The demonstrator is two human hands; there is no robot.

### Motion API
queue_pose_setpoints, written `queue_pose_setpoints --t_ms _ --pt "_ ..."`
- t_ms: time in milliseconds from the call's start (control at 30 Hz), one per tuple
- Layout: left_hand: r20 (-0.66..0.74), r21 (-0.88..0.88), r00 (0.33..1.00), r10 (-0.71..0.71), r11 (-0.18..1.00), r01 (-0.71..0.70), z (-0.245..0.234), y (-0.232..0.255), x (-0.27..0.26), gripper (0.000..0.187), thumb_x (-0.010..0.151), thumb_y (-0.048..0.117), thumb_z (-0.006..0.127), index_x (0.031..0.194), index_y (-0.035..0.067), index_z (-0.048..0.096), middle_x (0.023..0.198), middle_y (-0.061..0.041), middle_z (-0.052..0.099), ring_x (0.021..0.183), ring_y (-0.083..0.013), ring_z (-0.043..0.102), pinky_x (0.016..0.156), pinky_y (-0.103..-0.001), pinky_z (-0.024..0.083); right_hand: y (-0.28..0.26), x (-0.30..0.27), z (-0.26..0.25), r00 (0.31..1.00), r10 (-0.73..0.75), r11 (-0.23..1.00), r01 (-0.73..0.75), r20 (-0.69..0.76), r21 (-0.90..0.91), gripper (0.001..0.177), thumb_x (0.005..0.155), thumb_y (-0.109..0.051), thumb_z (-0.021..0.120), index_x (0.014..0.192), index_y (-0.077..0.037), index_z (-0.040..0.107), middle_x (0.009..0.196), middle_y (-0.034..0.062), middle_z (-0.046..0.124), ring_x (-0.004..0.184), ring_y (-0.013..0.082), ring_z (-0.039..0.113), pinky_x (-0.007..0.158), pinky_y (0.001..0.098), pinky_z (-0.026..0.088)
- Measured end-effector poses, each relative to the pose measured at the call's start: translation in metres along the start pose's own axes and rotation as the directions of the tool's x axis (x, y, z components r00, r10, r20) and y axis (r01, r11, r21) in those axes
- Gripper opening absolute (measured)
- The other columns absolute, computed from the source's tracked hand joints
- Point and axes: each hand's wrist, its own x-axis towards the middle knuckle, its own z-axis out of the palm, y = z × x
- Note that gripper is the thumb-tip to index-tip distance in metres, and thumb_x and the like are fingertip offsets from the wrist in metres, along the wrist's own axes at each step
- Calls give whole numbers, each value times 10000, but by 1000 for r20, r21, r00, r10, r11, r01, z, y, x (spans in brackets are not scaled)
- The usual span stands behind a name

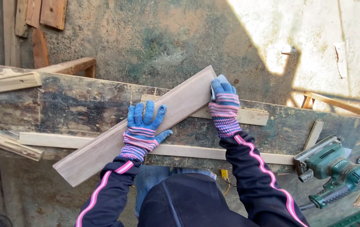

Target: Sanding a piece of wood manually using a sanding block and then using an electric sander.

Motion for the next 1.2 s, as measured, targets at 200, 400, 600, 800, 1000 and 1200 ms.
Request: queue_pose_setpoints --t_ms 200,400,600,800,1000,1200 --pt "-17 -10 1000 19 1000 -20 -4 0 2 978 824 775 606 1623 276 343 1653 -217 258 1517 -468 230 1225 -674 135 5 22 38 998 63 984 -57 -29 167 350 868 -67 708 1211 -139 721 1074 79 707 943 298 696 945 388 582" --pt "-9 8 999 34 999 -34 2 -3 0 993 803 771 619 1608 258 347 1647 -226 264 1517 -465 239 1208 -684 149 17 -6 29 990 10 997 2 -141 83 366 845 -42 689 1199 -116 747 1159 107 708 1031 314 688 954 415 573" --pt "-71 11 997 25 1000 -25 -3 -1 2 967 828 777 620 1613 274 360 1635 -204 299 1493 -468 266 1217 -684 170 16 0 27 997 65 997 -64 -37 31 400 811 -62 681 1207 -113 712 1097 137 703 984 351 692 898 448 579" --pt "-29 -16 999 24 1000 -24 -9 -1 4 973 796 769 624 1592 277 361 1614 -216 280 1463 -488 260 1198 -684 155 4 40 19 972 186 982 -187 143 -5 309 866 -68 681 1160 -158 713 1043 141 692 951 352 687 840 455 567" --pt "5 10 1000 13 1000 -13 -2 -1 1 980 805 761 620 1605 266 346 1645 -213 265 1518 -446 254 1216 -678 146 61 -34 67 961 276 941 -268 -10 206 384 794 -123 714 1169 -127 631 946 86 680 858 279 685 854 359 590" --pt "13 -12 1000 11 1000 -11 -7 -1 4 994 780 768 629 1595 274 346 1612 -211 267 1484 -467 249 1198 -684 147 20 44 50 984 163 985 -158 65 -74 279 789 -73 693 1048 -176 685 966 135 675 861 368 652 762 462 558"
